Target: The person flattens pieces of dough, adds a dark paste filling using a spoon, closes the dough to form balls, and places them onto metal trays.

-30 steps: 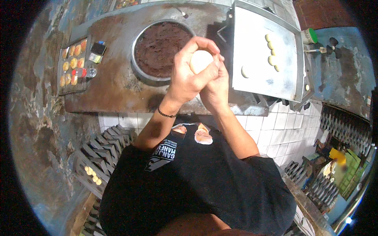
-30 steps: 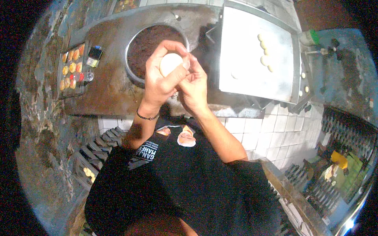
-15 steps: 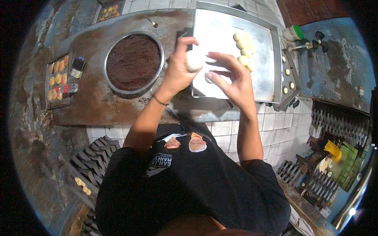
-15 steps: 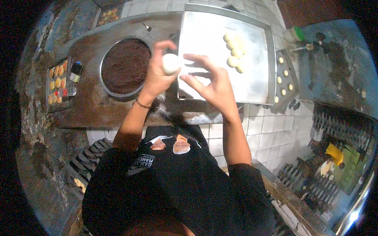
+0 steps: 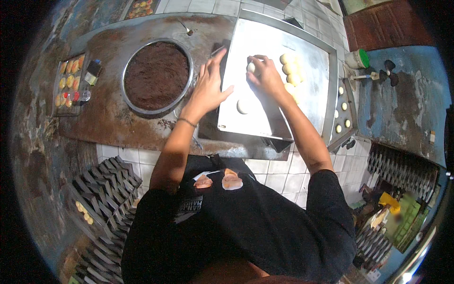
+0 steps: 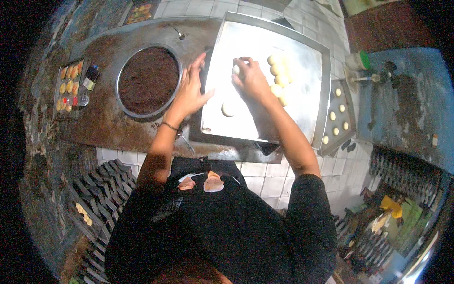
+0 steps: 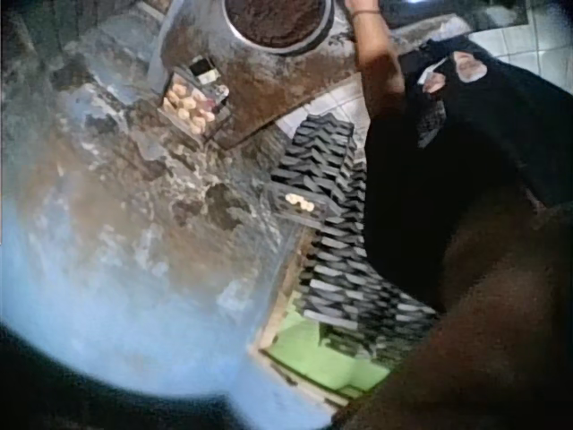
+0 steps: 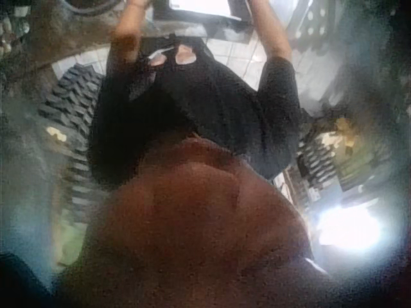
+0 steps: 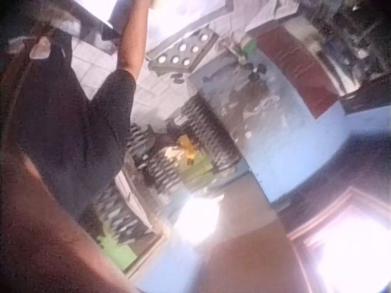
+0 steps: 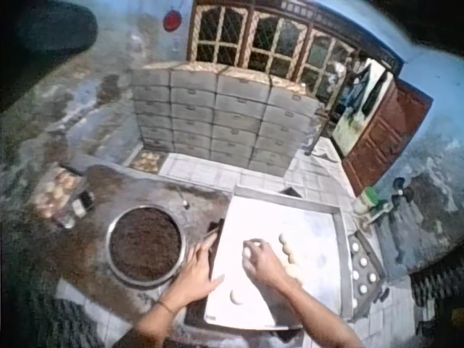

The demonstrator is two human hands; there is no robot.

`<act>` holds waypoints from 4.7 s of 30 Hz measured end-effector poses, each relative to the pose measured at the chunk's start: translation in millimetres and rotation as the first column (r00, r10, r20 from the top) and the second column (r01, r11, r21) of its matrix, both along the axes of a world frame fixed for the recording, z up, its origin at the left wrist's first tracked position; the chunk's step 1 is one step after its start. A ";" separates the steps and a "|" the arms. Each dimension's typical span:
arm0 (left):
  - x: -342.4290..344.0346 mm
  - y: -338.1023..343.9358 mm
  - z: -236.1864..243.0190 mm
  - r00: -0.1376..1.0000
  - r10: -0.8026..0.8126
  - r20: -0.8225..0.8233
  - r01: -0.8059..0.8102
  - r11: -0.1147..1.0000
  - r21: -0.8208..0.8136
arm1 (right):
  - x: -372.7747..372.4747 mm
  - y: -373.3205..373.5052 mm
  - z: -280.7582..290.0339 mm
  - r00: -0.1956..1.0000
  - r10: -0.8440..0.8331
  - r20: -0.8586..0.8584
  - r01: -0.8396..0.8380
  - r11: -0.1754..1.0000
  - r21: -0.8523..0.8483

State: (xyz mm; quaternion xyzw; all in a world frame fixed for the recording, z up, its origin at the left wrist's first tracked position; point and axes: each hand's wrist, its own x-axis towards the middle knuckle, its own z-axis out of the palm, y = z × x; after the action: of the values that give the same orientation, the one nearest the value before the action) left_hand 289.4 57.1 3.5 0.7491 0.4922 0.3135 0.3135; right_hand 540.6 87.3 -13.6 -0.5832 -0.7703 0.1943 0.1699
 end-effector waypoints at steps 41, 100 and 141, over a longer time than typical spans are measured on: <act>16.8 -75.9 22.7 0.857 0.120 0.501 -0.044 0.986 -0.159 | 111.7 -85.7 69.7 0.968 -0.143 0.204 0.228 0.841 -0.490; -366.6 -88.5 -40.8 0.485 0.634 0.603 -0.073 0.716 -0.694 | -290.2 -50.7 -113.9 0.827 0.238 0.510 -0.228 0.970 -0.082; -348.6 -49.6 -47.4 0.940 0.090 0.328 0.030 0.938 -0.345 | -266.1 -237.7 -182.1 0.932 -0.361 0.017 0.344 0.870 -0.353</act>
State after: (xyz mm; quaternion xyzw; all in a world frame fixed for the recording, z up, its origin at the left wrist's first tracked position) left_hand -59.2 7.5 -44.0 0.6097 0.4897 0.3513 0.5148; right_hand 274.5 -150.4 -195.7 -0.7297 -0.5995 0.3081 0.1149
